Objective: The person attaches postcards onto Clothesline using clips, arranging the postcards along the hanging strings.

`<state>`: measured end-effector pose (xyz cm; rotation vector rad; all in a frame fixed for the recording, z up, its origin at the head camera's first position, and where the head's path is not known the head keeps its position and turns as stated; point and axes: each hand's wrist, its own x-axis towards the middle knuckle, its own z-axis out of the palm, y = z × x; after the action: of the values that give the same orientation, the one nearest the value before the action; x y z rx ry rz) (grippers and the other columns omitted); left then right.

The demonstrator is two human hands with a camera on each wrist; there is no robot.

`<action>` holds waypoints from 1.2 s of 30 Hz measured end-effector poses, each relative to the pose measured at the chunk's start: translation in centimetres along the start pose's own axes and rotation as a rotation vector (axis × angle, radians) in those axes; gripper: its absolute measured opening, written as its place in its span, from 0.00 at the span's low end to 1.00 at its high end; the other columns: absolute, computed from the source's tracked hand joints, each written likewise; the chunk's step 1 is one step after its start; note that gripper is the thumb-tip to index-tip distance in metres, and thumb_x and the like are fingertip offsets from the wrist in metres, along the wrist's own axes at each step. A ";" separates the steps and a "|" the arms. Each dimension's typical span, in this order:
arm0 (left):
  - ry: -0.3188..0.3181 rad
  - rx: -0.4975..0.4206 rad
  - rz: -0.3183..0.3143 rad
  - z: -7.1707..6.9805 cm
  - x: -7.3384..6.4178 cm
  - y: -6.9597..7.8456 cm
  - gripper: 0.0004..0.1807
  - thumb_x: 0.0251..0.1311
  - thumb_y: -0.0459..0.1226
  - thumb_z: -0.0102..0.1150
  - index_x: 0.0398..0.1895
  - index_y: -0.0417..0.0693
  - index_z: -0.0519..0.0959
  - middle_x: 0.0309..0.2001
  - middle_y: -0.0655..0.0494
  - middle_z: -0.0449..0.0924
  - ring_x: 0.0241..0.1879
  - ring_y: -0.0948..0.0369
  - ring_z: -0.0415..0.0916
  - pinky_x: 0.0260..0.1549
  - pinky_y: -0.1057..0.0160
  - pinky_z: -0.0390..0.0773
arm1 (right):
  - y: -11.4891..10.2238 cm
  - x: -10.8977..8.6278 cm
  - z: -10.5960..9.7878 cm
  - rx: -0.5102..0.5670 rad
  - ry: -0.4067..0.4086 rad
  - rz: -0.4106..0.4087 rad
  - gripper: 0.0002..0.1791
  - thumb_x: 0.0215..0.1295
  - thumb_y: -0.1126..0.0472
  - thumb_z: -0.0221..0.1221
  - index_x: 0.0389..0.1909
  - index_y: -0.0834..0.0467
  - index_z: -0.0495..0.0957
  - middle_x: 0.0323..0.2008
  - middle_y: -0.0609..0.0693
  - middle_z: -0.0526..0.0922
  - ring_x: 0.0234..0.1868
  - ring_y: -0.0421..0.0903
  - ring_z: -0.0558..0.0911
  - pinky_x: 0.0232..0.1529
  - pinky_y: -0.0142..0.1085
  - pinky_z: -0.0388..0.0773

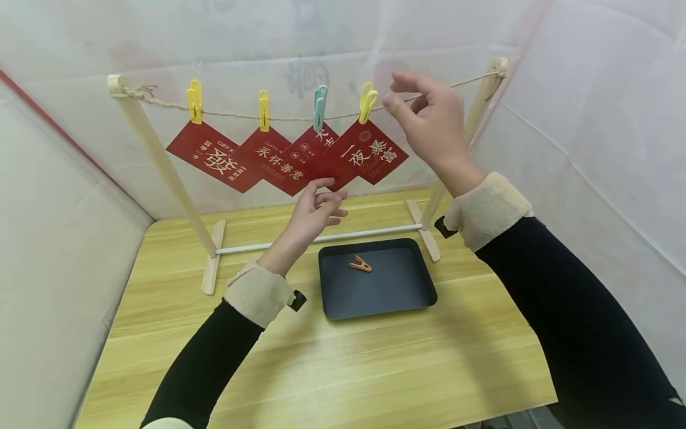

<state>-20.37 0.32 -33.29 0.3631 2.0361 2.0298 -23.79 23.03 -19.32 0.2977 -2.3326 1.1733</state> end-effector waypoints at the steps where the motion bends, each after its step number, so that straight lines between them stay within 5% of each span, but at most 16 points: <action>1: 0.009 0.009 0.001 -0.3 -0.4 -0.3 0.27 0.74 0.40 0.53 0.71 0.48 0.58 0.61 0.49 0.78 0.52 0.48 0.82 0.54 0.50 0.81 | 0.2 -0.1 0.0 0.019 0.036 -0.014 0.20 0.66 0.49 0.64 0.58 0.46 0.81 0.52 0.43 0.86 0.31 0.41 0.78 0.33 0.30 0.73; 9: 0.094 0.092 -0.037 -4.3 -5.2 -3.0 0.25 0.74 0.41 0.52 0.70 0.51 0.60 0.59 0.45 0.78 0.52 0.47 0.81 0.55 0.48 0.79 | 0.9 -3.4 -0.3 0.060 0.188 -0.124 0.14 0.68 0.63 0.60 0.52 0.63 0.82 0.46 0.55 0.86 0.32 0.39 0.75 0.33 0.26 0.72; 14: 0.146 0.279 -0.038 -8.0 -9.5 -5.6 0.26 0.75 0.41 0.51 0.72 0.47 0.59 0.60 0.42 0.77 0.53 0.47 0.80 0.49 0.54 0.81 | 4.6 -5.8 0.6 0.032 0.146 -0.187 0.13 0.66 0.62 0.62 0.49 0.61 0.83 0.44 0.51 0.87 0.31 0.37 0.77 0.28 0.25 0.71; 20: 0.129 0.530 -0.109 -11.6 -13.5 -8.8 0.36 0.74 0.44 0.51 0.77 0.44 0.48 0.64 0.34 0.70 0.60 0.36 0.72 0.51 0.43 0.79 | 9.5 -10.0 2.3 0.024 0.013 -0.087 0.19 0.65 0.60 0.63 0.57 0.57 0.78 0.42 0.52 0.85 0.33 0.40 0.79 0.30 0.25 0.74; 24: 0.127 0.705 -0.194 -13.0 -15.5 -10.8 0.41 0.73 0.46 0.53 0.77 0.39 0.44 0.66 0.26 0.65 0.61 0.29 0.67 0.54 0.33 0.73 | 11.9 -12.7 4.3 0.045 -0.167 0.031 0.24 0.66 0.59 0.63 0.62 0.57 0.73 0.45 0.56 0.83 0.38 0.46 0.81 0.34 0.34 0.78; 28: 0.104 0.831 -0.263 -13.2 -16.8 -12.6 0.42 0.71 0.45 0.55 0.76 0.34 0.46 0.65 0.20 0.62 0.60 0.25 0.65 0.53 0.28 0.70 | 13.9 -14.8 6.2 -0.029 -0.491 0.117 0.27 0.69 0.55 0.62 0.67 0.54 0.70 0.55 0.58 0.80 0.52 0.54 0.81 0.47 0.48 0.80; 32: 0.072 0.897 -0.318 -12.4 -17.2 -13.8 0.42 0.68 0.46 0.57 0.76 0.38 0.51 0.64 0.18 0.60 0.58 0.20 0.61 0.50 0.25 0.69 | 15.0 -16.6 7.7 -0.150 -0.795 0.127 0.31 0.70 0.54 0.62 0.71 0.54 0.67 0.65 0.58 0.74 0.65 0.57 0.74 0.60 0.56 0.73; 36: 0.072 0.944 -0.333 -11.4 -17.4 -14.9 0.41 0.66 0.47 0.59 0.76 0.45 0.54 0.65 0.19 0.58 0.59 0.18 0.58 0.46 0.23 0.70 | 15.6 -18.2 9.0 -0.234 -0.922 0.095 0.32 0.70 0.54 0.62 0.72 0.55 0.66 0.68 0.59 0.71 0.67 0.59 0.71 0.62 0.58 0.71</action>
<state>-7.93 -16.36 -48.18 0.0830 2.7490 0.8070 -17.82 24.74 -44.17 0.7766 -3.2642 0.8789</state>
